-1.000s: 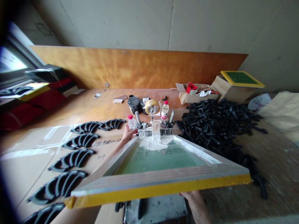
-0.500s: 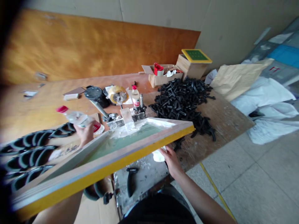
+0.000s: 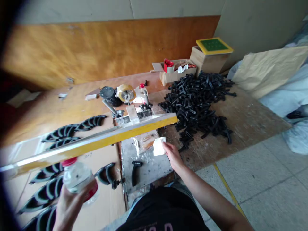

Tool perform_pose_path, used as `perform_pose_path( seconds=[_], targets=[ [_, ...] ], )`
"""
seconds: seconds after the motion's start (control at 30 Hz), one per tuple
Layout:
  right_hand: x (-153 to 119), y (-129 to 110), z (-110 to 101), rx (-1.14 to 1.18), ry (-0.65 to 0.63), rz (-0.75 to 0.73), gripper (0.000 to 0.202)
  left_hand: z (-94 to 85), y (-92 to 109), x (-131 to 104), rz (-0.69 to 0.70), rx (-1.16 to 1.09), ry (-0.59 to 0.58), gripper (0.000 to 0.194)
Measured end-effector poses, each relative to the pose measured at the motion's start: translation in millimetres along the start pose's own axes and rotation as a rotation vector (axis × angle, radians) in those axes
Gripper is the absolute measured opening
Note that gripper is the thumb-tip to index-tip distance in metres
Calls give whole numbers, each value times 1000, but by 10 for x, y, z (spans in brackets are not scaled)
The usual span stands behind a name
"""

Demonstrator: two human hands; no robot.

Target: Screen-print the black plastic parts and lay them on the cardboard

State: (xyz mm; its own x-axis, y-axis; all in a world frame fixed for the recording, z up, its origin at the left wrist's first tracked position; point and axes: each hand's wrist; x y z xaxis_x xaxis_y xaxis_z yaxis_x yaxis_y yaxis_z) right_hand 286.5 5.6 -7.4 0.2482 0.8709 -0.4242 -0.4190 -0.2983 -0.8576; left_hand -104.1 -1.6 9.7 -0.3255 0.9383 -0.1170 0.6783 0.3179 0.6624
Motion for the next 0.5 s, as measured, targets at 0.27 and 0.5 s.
perform_pose_path(
  seconds=[0.27,0.5],
  targets=[
    [52,116,-38,-179,-190,-78,52,563,456,-649,377,476,-307,46],
    [-2,109,-80,-359,-246,-131,51,741,1128,-586,592,789,-367,37]
  ],
)
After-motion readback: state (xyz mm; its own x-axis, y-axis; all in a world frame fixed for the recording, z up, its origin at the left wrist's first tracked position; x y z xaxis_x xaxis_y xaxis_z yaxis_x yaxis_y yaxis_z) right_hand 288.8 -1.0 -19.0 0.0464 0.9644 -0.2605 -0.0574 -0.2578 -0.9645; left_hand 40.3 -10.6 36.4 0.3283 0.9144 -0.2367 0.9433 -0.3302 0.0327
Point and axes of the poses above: each hand's wrist, its own x-axis towards the middle knuckle, its own z-axis out of the palm, y = z × x, and after that the axes turned 2 degrees about -y, right-handed
